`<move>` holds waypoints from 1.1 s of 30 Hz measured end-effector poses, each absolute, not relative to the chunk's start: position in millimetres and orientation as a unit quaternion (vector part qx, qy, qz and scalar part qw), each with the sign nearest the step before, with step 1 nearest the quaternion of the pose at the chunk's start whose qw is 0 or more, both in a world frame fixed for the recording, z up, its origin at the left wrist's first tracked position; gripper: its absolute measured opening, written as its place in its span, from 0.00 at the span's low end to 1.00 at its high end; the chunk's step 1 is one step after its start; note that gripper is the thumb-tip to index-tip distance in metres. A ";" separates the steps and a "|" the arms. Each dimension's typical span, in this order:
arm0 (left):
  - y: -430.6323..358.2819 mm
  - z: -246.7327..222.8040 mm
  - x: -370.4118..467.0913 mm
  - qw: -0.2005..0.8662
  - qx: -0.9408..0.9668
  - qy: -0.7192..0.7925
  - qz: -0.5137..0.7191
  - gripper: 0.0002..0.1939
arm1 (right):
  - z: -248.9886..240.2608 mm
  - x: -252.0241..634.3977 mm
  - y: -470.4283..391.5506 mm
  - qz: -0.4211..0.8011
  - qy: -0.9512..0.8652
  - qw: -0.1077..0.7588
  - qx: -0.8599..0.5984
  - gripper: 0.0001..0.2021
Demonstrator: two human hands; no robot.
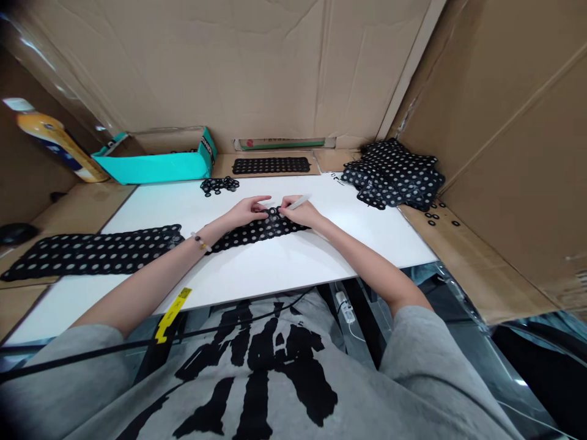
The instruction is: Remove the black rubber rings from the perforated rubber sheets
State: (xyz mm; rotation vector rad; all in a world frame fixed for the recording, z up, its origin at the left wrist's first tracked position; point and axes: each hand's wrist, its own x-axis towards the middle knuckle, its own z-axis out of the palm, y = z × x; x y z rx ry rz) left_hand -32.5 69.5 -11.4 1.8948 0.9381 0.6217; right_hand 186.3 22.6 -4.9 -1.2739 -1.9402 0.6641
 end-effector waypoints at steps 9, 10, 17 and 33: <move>74.2 -18.4 -32.1 0.473 0.758 0.361 0.268 0.40 | -9.0 172.6 21.0 0.304 -0.704 0.426 -0.480 0.10; 75.2 -17.5 -33.2 0.476 0.757 0.363 0.263 0.39 | -11.1 170.7 21.4 0.301 -0.708 0.423 -0.479 0.10; 74.5 -15.6 -34.2 0.489 0.744 0.381 0.249 0.37 | -19.1 170.3 23.9 0.310 -0.706 0.420 -0.478 0.10; 69.6 -4.6 -34.5 0.453 0.802 0.332 0.204 0.43 | -22.1 169.4 28.1 0.242 -0.733 0.396 -0.496 0.08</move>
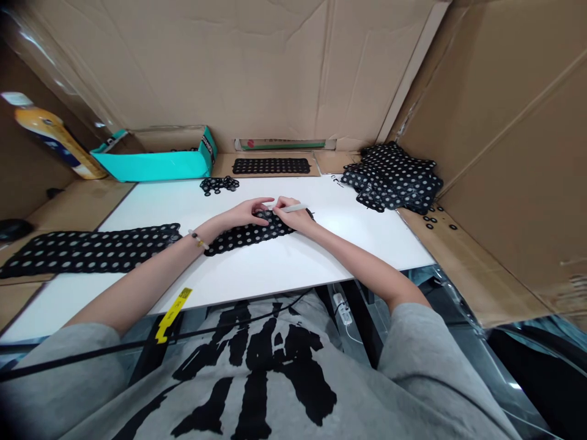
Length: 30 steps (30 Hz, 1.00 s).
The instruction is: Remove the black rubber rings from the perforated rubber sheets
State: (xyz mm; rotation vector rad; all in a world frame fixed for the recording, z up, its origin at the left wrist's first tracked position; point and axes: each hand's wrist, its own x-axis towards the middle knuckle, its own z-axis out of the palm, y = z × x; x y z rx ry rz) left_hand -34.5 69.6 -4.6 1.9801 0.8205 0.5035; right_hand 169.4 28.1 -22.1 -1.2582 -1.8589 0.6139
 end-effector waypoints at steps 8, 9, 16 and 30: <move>66.3 -12.8 -27.9 0.422 0.822 0.317 0.214 0.39 | -19.9 180.4 31.9 0.375 -0.698 0.409 -0.452 0.08; 66.4 -12.7 -27.7 0.428 0.818 0.319 0.216 0.39 | -20.1 180.1 31.5 0.372 -0.699 0.410 -0.452 0.08; 66.2 -11.6 -27.3 0.469 0.795 0.312 0.224 0.39 | -20.5 180.4 31.0 0.374 -0.705 0.418 -0.433 0.09; 68.3 -10.5 -27.9 0.507 0.753 0.351 0.227 0.40 | -20.0 177.9 23.0 0.316 -0.733 0.416 -0.435 0.10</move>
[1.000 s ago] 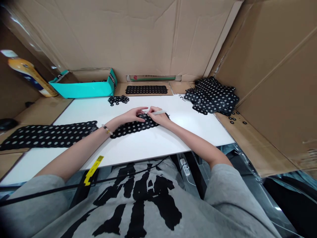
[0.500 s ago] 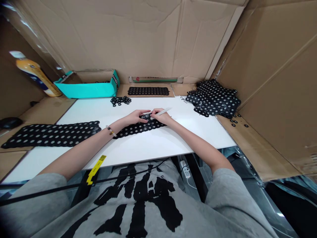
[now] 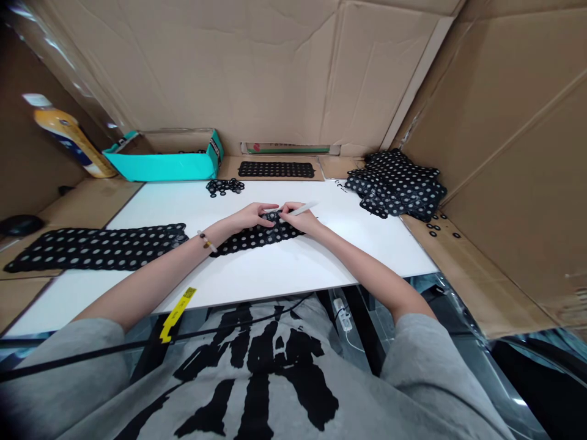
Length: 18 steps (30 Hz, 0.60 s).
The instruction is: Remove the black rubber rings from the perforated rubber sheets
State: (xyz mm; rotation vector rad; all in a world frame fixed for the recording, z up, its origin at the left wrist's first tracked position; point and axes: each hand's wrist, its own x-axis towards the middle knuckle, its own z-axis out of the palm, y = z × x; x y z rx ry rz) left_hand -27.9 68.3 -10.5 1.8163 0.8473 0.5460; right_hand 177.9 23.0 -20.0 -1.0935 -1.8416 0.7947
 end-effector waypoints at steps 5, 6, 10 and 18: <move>69.1 -2.2 -33.4 0.579 0.704 0.352 0.212 0.42 | -23.2 169.4 18.1 0.173 -0.783 0.413 -0.433 0.08; 69.0 0.1 -35.0 0.588 0.703 0.343 0.207 0.41 | -23.7 167.8 18.8 0.157 -0.787 0.403 -0.440 0.08; 69.2 4.4 -38.2 0.570 0.734 0.315 0.192 0.38 | -20.4 169.9 23.7 0.153 -0.788 0.377 -0.463 0.08; 64.7 -19.3 -25.7 0.396 0.770 0.408 0.291 0.29 | 0.7 202.4 24.2 0.306 -0.742 0.344 -0.487 0.08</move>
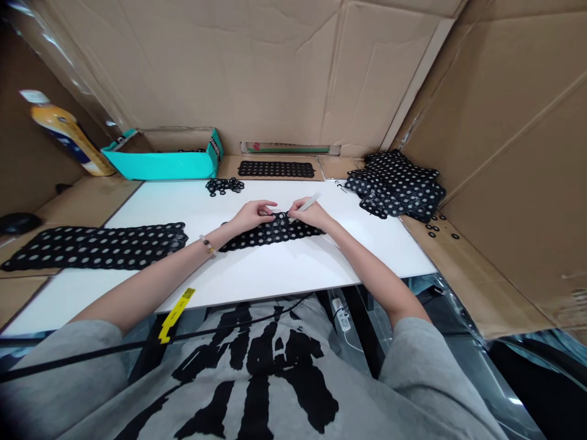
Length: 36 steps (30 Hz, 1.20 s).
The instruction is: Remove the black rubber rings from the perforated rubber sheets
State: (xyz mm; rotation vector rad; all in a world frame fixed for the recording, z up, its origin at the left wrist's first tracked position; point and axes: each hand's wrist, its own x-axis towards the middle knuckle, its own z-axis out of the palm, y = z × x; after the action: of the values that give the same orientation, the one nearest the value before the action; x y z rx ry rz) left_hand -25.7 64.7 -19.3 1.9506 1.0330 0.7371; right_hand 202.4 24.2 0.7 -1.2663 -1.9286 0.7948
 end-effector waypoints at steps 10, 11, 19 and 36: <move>61.9 -19.3 -23.0 0.445 0.757 0.379 0.292 0.30 | -10.9 182.2 24.2 0.278 -0.735 0.401 -0.471 0.12; 62.0 -19.3 -22.9 0.453 0.753 0.377 0.291 0.30 | -11.3 182.5 24.0 0.284 -0.733 0.401 -0.469 0.12; 65.3 -18.8 -25.4 0.563 0.683 0.369 0.281 0.36 | -16.3 173.6 17.8 0.219 -0.745 0.386 -0.499 0.09; 63.5 -5.6 -30.4 0.405 0.831 0.322 0.204 0.38 | -6.8 176.8 14.7 0.284 -0.726 0.405 -0.478 0.09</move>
State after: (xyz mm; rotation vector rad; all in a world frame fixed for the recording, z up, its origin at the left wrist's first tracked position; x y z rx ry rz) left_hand -30.4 63.5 -5.6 2.0983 0.8115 0.5137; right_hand 176.8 14.7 -6.8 -1.2077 -1.8312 0.7171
